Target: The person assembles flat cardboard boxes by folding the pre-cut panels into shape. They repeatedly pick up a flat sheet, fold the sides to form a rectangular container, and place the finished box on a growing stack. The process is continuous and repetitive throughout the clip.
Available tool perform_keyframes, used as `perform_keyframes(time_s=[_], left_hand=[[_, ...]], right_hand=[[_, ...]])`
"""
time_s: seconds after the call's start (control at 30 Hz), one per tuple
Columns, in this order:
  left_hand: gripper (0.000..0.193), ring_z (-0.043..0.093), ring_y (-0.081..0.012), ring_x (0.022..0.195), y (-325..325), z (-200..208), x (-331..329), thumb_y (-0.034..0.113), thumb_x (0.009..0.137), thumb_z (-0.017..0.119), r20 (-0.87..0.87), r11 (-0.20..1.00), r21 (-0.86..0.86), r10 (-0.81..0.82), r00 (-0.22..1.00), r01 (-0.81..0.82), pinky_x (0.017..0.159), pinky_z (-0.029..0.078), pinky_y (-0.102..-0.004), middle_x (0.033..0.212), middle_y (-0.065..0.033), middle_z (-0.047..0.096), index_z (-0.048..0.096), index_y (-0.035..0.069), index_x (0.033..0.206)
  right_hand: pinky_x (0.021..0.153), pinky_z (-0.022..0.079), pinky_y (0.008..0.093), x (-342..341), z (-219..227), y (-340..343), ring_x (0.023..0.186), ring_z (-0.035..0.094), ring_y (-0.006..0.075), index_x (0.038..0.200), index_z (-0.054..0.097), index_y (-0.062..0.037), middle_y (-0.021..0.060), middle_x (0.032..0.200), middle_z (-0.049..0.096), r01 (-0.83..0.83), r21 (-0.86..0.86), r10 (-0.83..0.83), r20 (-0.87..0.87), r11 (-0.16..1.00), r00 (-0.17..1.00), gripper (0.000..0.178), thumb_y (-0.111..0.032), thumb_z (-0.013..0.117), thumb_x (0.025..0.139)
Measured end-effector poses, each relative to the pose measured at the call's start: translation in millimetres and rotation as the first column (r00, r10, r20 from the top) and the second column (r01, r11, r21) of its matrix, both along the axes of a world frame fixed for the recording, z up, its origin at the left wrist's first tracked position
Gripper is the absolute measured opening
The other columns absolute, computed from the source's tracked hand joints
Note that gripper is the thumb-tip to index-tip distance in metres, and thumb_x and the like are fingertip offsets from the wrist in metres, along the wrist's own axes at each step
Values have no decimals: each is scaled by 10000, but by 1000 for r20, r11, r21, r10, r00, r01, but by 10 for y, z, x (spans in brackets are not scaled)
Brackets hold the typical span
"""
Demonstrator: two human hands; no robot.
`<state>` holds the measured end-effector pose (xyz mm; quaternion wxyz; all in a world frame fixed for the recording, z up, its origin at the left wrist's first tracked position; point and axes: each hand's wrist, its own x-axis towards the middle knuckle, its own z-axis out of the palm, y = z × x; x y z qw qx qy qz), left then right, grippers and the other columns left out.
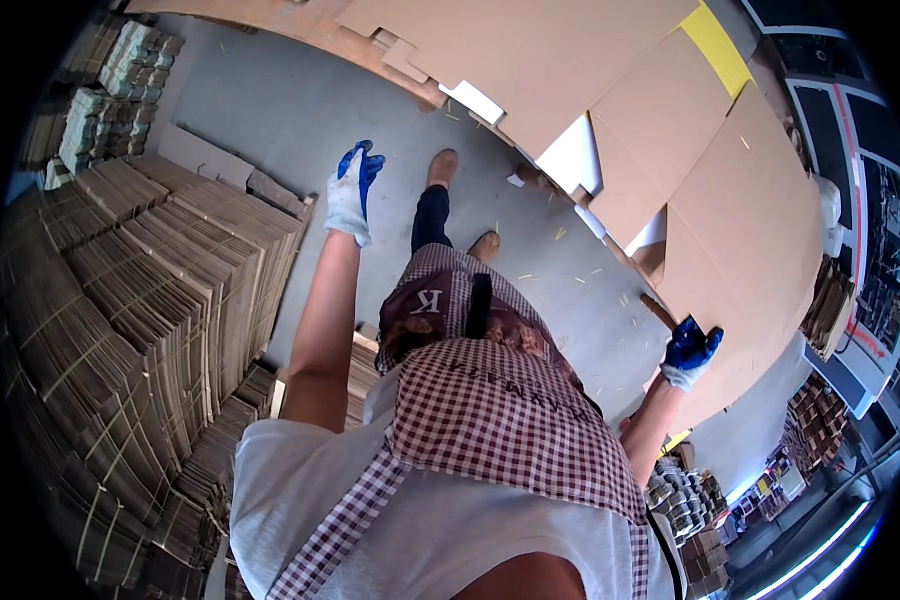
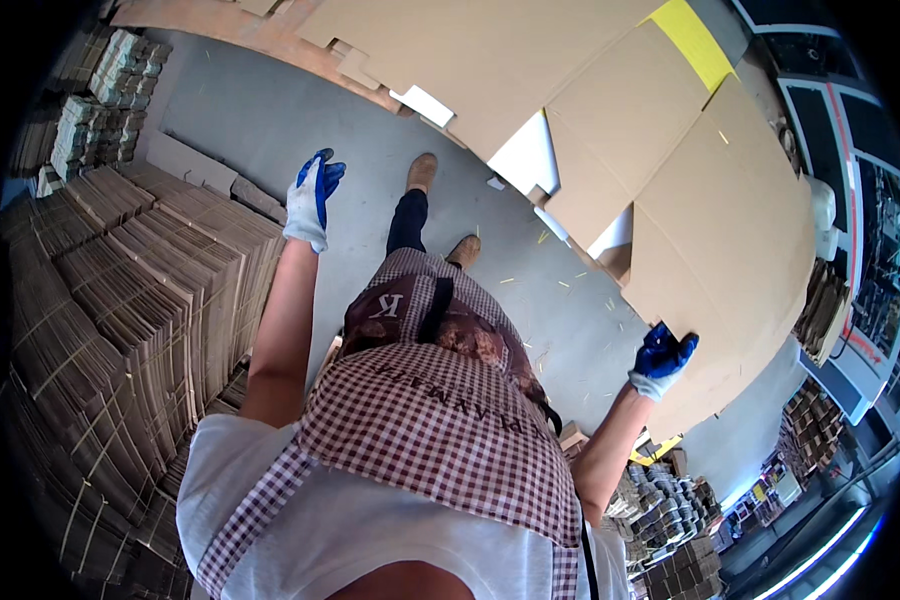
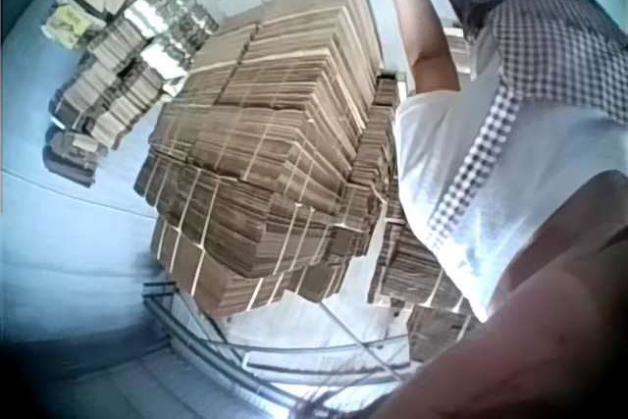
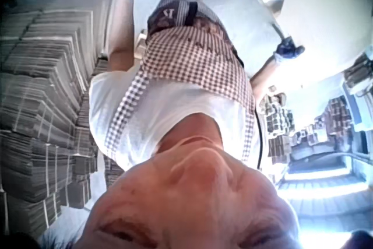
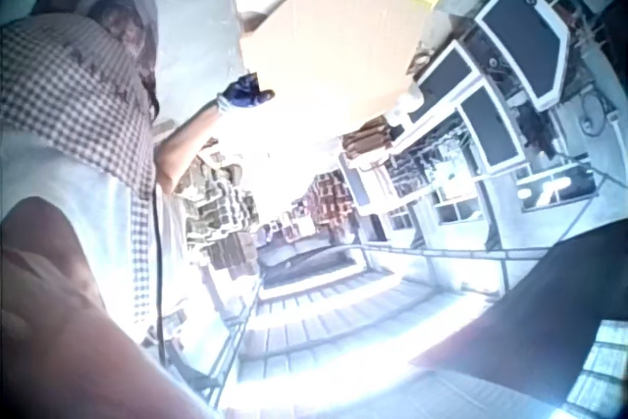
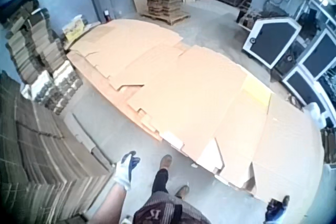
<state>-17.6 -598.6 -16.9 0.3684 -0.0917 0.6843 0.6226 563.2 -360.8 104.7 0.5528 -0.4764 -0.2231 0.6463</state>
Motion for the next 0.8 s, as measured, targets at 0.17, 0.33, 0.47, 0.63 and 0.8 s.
perform_keyframes(time_s=[0.17, 0.33, 0.47, 0.63, 0.8], left_hand=[[333, 659, -174, 909, 223, 276, -266, 267, 1000, 533, -97, 997, 19, 70, 993, -68, 873, 497, -297, 991, -103, 696, 623, 35, 1221], [297, 620, -147, 972, 602, 555, -725, 109, 979, 576, -345, 969, 196, 212, 914, -150, 908, 489, -290, 1151, -60, 635, 592, 10, 1259], [404, 587, -196, 1105, 1089, 561, -1090, 183, 925, 664, -564, 999, 6, 47, 824, -53, 942, 465, -313, 1238, -82, 618, 580, 51, 1297], [612, 536, -368, 1199, 1407, 526, -1403, 434, 865, 676, -685, 816, -578, -482, 546, -6, 1024, 415, -433, 1325, -188, 575, 554, 59, 1334], [556, 609, -233, 1060, 1393, 96, -1707, 439, 872, 688, -451, 994, -84, 23, 892, -68, 918, 474, -352, 1189, -98, 638, 593, 65, 1274]], right_hand=[[888, 557, 371, 208, 107, -45, 1104, 632, 264, 1267, 582, -64, 117, 1249, 633, -66, 40, 66, 11, 997, 998, 354, -261, 571, 973], [854, 533, 342, -394, 492, 38, 1056, 637, 250, 1296, 559, -42, 120, 1218, 648, 87, 143, -115, 202, 986, 973, 370, -249, 539, 990], [670, 496, 255, -100, 732, 96, 765, 631, 127, 1136, 643, -3, 67, 959, 684, 117, 187, -200, 520, 975, 830, 251, -186, 586, 974], [841, 544, 309, -1495, 1379, 67, 944, 653, 173, 1205, 607, 62, 114, 1110, 668, 209, 416, -444, 617, 885, 649, 304, -93, 620, 944], [921, 504, 342, -2329, 1453, -52, 983, 657, 188, 1177, 626, 89, 144, 1138, 683, -196, 238, -197, 958, 951, 208, 269, 30, 587, 917]])
